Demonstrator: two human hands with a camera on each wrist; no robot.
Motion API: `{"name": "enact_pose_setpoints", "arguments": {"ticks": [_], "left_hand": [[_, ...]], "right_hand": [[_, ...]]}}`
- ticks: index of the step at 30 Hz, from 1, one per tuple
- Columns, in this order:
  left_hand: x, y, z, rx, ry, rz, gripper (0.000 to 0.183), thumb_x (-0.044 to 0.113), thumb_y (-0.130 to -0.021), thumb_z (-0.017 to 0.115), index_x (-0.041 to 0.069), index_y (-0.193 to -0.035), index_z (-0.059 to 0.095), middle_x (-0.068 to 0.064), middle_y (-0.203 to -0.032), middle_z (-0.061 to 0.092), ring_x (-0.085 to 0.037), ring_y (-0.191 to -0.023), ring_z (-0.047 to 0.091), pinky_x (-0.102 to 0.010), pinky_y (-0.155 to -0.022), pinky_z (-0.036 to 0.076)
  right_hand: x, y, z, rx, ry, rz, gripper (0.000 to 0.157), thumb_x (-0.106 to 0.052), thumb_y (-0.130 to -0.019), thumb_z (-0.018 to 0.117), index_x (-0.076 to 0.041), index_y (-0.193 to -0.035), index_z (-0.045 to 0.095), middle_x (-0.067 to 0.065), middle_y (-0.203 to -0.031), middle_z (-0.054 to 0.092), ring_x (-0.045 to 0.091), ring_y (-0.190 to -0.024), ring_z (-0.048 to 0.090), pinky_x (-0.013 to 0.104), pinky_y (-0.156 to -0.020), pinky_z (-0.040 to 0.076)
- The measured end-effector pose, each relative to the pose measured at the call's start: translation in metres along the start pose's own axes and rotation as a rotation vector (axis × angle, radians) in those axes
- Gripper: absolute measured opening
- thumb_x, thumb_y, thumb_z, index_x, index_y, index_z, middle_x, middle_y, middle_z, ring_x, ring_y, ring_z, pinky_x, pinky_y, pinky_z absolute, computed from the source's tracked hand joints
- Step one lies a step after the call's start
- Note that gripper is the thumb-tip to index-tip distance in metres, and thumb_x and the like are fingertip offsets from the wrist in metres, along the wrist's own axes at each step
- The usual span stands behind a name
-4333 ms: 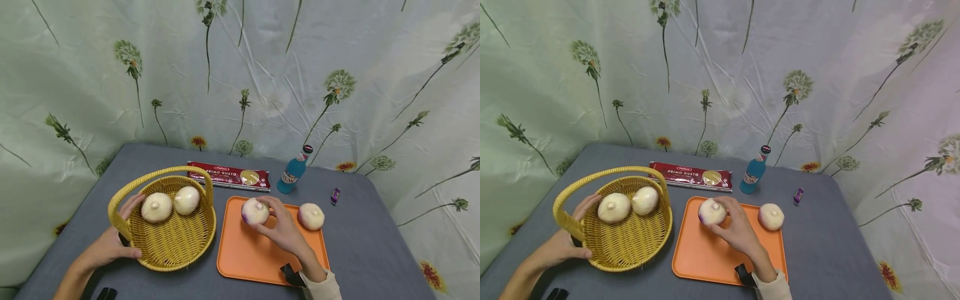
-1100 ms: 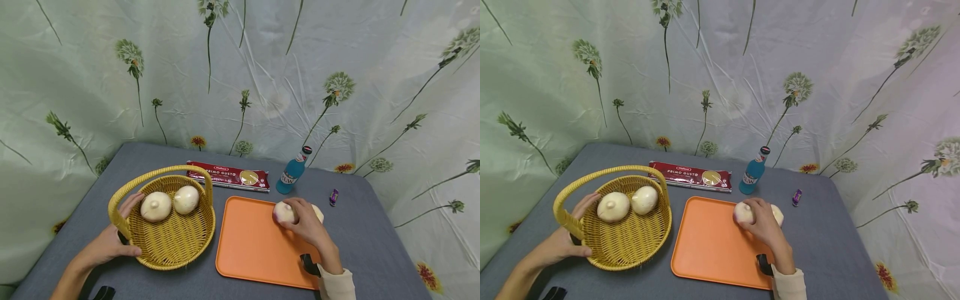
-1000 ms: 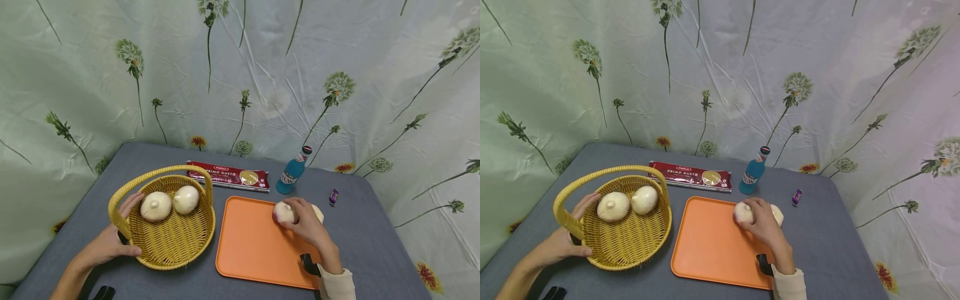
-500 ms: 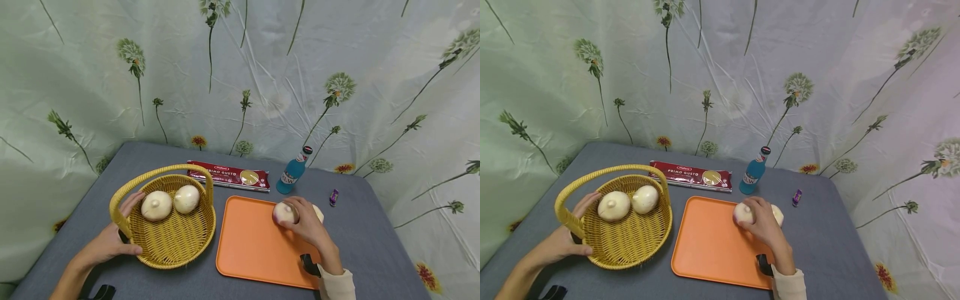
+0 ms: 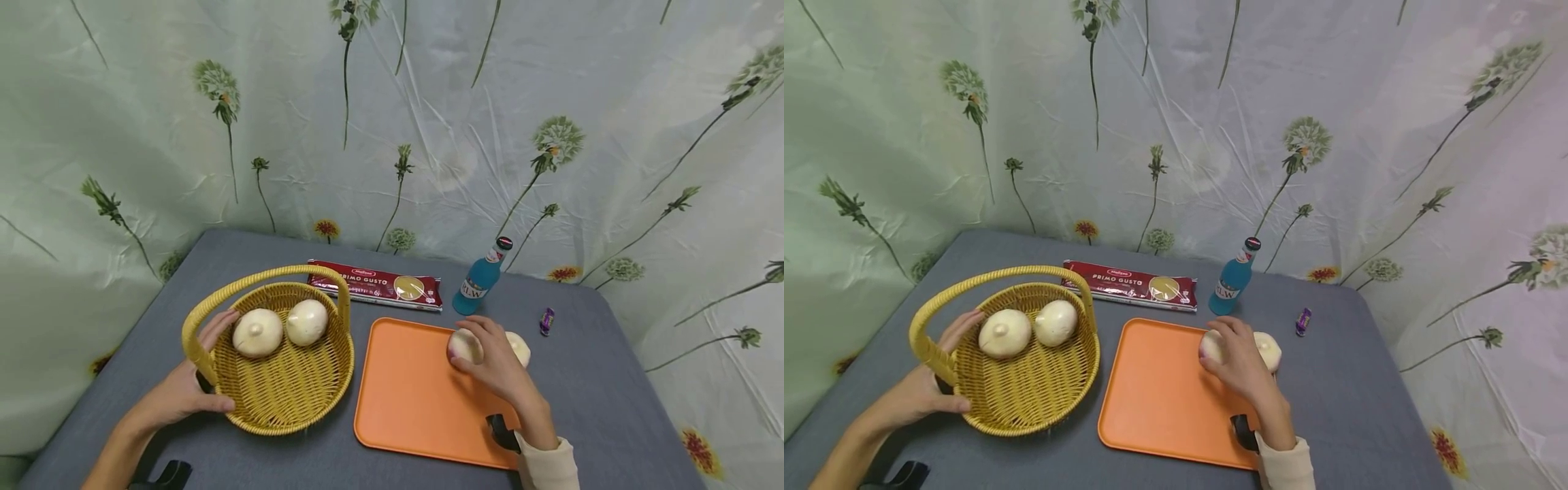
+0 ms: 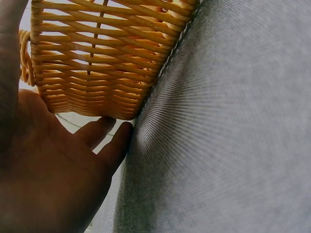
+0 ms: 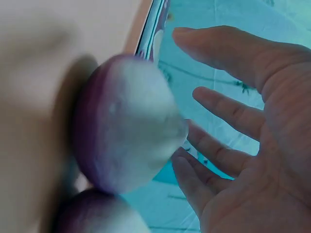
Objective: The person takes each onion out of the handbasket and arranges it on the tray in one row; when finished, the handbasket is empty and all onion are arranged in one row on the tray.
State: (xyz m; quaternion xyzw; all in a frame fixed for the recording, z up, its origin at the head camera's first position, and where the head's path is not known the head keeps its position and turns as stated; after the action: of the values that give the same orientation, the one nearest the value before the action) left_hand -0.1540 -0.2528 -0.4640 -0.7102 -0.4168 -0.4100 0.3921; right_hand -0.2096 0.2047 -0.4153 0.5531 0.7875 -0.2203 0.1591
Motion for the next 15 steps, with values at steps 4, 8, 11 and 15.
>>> {"name": "enact_pose_setpoints", "arguments": {"ticks": [4,8,11,15], "left_hand": [[0.002,-0.002,-0.001,0.004,-0.005,0.009,0.116,0.022,-0.076,0.086,0.019,-0.163,0.009,-0.005,-0.169,-0.004,-0.002,-0.150,-0.006,-0.067,-0.111,-0.006],[0.002,-0.003,0.000,0.003,-0.015,0.011,0.117,0.022,-0.075,0.086,0.019,-0.163,0.009,-0.005,-0.169,-0.003,-0.002,-0.150,-0.006,-0.062,-0.113,-0.006],[0.001,-0.002,0.000,-0.002,-0.019,0.001,0.117,0.021,-0.075,0.086,0.020,-0.163,0.008,-0.005,-0.169,-0.005,-0.001,-0.150,-0.006,-0.067,-0.111,-0.005],[0.001,0.000,0.000,-0.007,-0.025,-0.014,0.116,0.020,-0.076,0.085,0.021,-0.163,0.008,-0.005,-0.168,-0.006,0.001,-0.149,-0.006,-0.074,-0.106,-0.003]], "right_hand": [[-0.012,-0.002,0.001,-0.010,-0.019,-0.030,0.054,-0.017,-0.080,0.084,-0.007,-0.129,0.065,0.017,-0.141,0.054,0.040,-0.133,0.043,0.064,-0.105,0.038],[-0.025,-0.005,0.003,-0.025,-0.021,-0.063,0.056,-0.019,-0.081,0.085,-0.007,-0.131,0.064,0.015,-0.142,0.053,0.039,-0.133,0.043,0.061,-0.105,0.039],[-0.037,-0.008,0.004,-0.040,-0.003,-0.110,0.056,-0.021,-0.082,0.084,-0.007,-0.132,0.063,0.015,-0.143,0.053,0.037,-0.134,0.044,0.059,-0.106,0.040],[-0.056,-0.012,0.008,-0.065,0.010,-0.184,0.055,-0.022,-0.083,0.082,-0.007,-0.133,0.062,0.015,-0.144,0.052,0.035,-0.135,0.044,0.056,-0.106,0.042]]}}
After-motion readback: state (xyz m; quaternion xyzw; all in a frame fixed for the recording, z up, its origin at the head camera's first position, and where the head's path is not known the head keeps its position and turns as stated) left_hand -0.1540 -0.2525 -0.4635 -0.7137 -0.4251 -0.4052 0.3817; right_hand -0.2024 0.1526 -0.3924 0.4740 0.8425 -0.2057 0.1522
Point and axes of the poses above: each hand's wrist, its own y-axis away from the middle knuckle, its own z-axis out of the palm, x = y × z, the point moved 7 cm from there along -y, towards the middle knuckle
